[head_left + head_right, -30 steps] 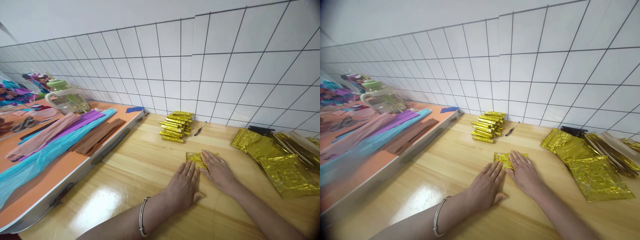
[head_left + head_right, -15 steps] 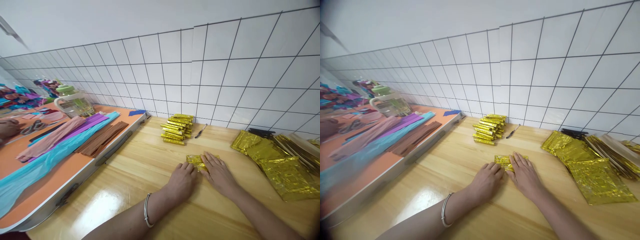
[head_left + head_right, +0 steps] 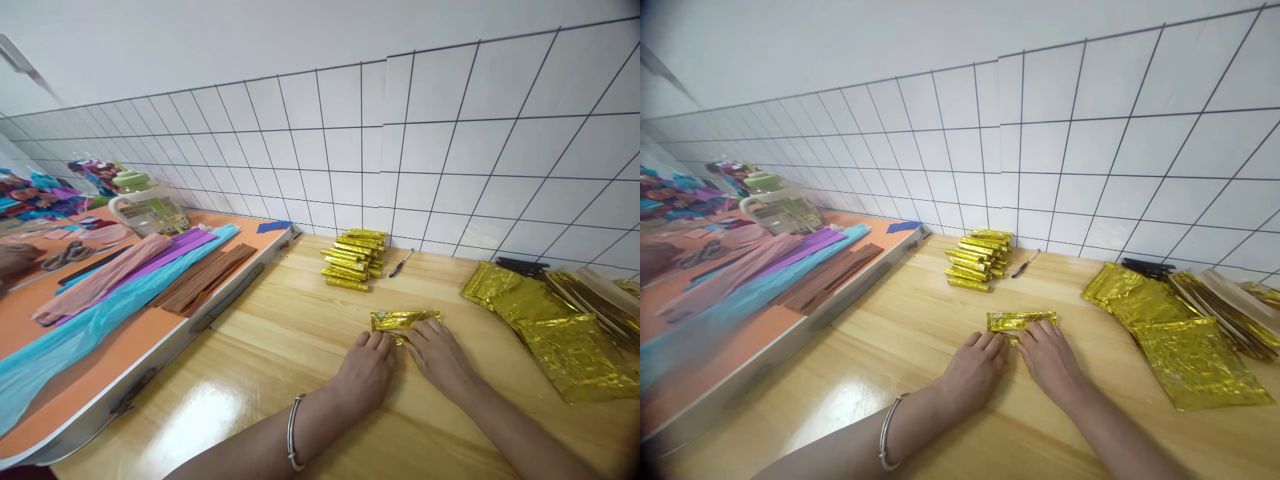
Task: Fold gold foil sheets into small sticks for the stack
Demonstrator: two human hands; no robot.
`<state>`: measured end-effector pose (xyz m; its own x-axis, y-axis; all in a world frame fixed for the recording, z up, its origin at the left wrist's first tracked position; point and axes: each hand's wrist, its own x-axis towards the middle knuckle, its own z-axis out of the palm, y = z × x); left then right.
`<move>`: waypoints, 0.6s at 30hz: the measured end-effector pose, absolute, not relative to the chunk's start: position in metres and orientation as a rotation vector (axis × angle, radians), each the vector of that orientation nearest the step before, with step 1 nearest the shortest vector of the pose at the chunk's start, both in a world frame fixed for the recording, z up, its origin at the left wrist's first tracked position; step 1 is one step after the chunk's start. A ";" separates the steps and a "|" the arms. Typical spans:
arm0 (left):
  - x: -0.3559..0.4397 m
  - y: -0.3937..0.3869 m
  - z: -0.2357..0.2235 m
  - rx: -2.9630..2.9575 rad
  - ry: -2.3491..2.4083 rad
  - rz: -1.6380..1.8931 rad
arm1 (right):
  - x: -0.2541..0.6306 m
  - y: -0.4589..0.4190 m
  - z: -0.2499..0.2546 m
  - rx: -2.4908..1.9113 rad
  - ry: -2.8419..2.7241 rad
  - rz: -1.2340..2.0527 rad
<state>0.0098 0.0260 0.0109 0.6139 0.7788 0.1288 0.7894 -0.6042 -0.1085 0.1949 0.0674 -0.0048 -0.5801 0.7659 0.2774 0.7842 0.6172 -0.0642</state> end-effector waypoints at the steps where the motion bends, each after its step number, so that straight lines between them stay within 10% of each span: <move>1: 0.010 0.026 0.011 -2.680 -1.308 -0.104 | 0.195 0.068 -0.005 -1.260 -2.565 -0.104; 18: 0.008 0.028 0.002 -2.720 -1.320 -0.131 | 0.197 0.071 -0.011 -1.250 -2.528 -0.128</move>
